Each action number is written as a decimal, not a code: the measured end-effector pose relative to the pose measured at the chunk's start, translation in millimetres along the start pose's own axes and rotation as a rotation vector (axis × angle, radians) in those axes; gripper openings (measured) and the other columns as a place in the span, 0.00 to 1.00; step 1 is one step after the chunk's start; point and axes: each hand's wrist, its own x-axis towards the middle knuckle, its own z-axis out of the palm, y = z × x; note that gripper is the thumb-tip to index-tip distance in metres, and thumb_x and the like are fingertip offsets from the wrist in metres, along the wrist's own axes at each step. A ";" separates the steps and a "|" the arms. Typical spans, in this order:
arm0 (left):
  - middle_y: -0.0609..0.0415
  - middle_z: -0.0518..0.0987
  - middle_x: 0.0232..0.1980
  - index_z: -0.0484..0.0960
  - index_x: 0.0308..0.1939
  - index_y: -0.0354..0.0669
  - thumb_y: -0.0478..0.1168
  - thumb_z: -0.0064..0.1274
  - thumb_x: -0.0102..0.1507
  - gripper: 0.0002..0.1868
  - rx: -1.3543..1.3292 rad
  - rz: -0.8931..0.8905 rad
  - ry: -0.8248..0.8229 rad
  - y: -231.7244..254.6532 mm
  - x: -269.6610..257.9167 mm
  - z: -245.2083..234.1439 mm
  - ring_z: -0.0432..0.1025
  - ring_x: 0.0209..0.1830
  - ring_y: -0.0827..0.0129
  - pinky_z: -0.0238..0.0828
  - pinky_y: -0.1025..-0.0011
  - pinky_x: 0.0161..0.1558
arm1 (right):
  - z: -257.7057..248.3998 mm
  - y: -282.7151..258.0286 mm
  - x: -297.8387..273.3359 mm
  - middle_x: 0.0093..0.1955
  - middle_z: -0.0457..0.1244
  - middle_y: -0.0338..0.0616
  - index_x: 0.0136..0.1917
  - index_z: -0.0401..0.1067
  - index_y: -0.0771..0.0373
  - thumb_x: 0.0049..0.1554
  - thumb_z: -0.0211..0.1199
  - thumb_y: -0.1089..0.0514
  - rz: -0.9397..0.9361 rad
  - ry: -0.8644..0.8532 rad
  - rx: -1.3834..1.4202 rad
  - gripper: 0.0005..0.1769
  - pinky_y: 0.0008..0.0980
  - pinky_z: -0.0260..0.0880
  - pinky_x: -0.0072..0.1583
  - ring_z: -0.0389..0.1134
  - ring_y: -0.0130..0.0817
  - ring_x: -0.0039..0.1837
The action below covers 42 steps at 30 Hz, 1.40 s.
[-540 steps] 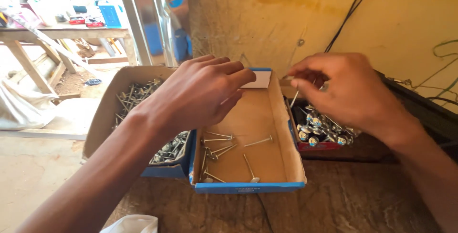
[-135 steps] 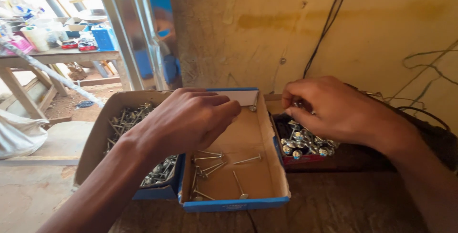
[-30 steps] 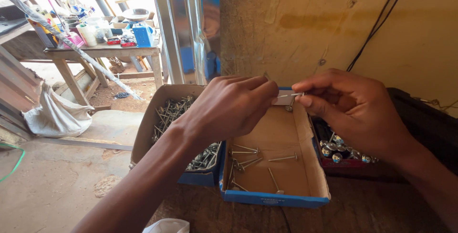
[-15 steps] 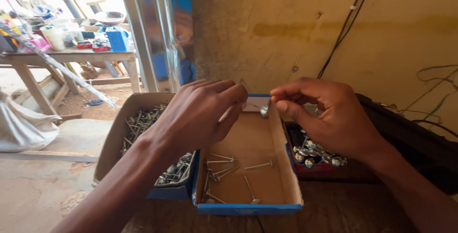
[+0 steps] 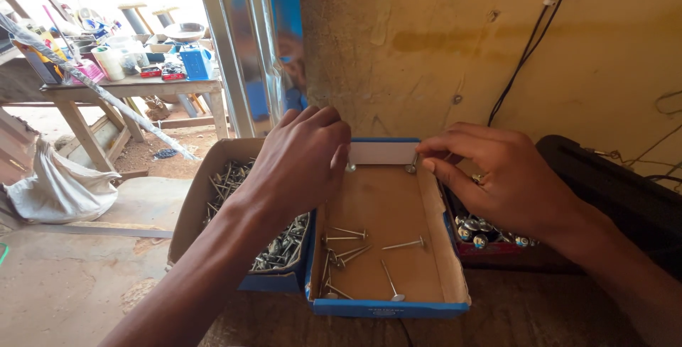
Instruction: The recorder is sorting and assembling roofing nails with washers at a workbench.
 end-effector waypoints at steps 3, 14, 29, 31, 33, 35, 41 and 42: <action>0.49 0.80 0.43 0.83 0.37 0.38 0.33 0.53 0.62 0.04 0.008 -0.032 -0.014 -3.2 -1.3 4.3 0.73 0.50 0.56 0.65 0.57 0.52 | -1.5 -0.8 0.9 0.43 0.72 0.43 0.51 0.79 0.63 0.56 0.66 0.58 0.019 -0.017 -0.033 0.11 0.32 0.75 0.45 0.75 0.35 0.44; 0.48 0.80 0.43 0.82 0.39 0.39 0.35 0.54 0.61 0.05 -0.010 -0.074 0.003 -4.4 -2.5 4.5 0.73 0.51 0.53 0.66 0.54 0.54 | -0.9 -4.1 2.4 0.42 0.72 0.43 0.51 0.79 0.63 0.56 0.65 0.57 0.056 -0.028 -0.027 0.11 0.32 0.75 0.43 0.75 0.34 0.42; 0.45 0.82 0.35 0.80 0.33 0.38 0.33 0.53 0.62 0.04 -0.093 0.066 0.129 -1.9 -8.7 -4.7 0.77 0.43 0.49 0.69 0.54 0.51 | -1.9 -9.4 6.5 0.46 0.73 0.44 0.52 0.80 0.60 0.53 0.68 0.54 0.117 -0.002 -0.173 0.14 0.38 0.74 0.46 0.74 0.40 0.45; 0.45 0.82 0.35 0.80 0.33 0.38 0.34 0.53 0.63 0.04 -0.087 0.040 0.128 -3.2 -9.0 -4.8 0.77 0.43 0.49 0.69 0.54 0.50 | -1.2 -11.2 7.2 0.45 0.73 0.44 0.52 0.80 0.59 0.54 0.68 0.52 0.176 -0.025 -0.166 0.14 0.38 0.74 0.45 0.74 0.40 0.44; 0.45 0.82 0.35 0.80 0.32 0.38 0.34 0.53 0.63 0.05 -0.090 0.027 0.121 -4.8 -7.4 -3.1 0.77 0.42 0.49 0.69 0.53 0.49 | -0.8 -8.7 6.8 0.44 0.73 0.43 0.55 0.80 0.57 0.54 0.68 0.52 0.219 -0.053 -0.149 0.16 0.37 0.75 0.44 0.75 0.38 0.43; 0.45 0.82 0.34 0.80 0.33 0.38 0.34 0.53 0.63 0.05 -0.099 0.047 0.126 -3.9 -7.1 -3.9 0.77 0.42 0.49 0.70 0.53 0.48 | -2.0 -8.7 6.6 0.44 0.73 0.44 0.53 0.80 0.59 0.55 0.68 0.52 0.193 -0.032 -0.151 0.15 0.37 0.74 0.44 0.75 0.38 0.43; 0.43 0.82 0.33 0.80 0.36 0.38 0.36 0.54 0.64 0.05 -0.168 0.130 0.100 3.5 -1.3 -6.8 0.77 0.39 0.47 0.73 0.52 0.44 | -12.3 0.5 5.1 0.46 0.73 0.46 0.53 0.79 0.63 0.54 0.67 0.55 0.196 0.033 -0.141 0.15 0.36 0.72 0.42 0.73 0.38 0.39; 0.43 0.82 0.33 0.81 0.36 0.38 0.36 0.53 0.64 0.05 -0.164 0.158 0.092 4.5 0.1 -5.2 0.77 0.38 0.48 0.73 0.52 0.43 | -15.3 2.1 4.6 0.46 0.73 0.47 0.53 0.79 0.64 0.55 0.67 0.56 0.204 0.051 -0.139 0.15 0.36 0.72 0.42 0.72 0.38 0.37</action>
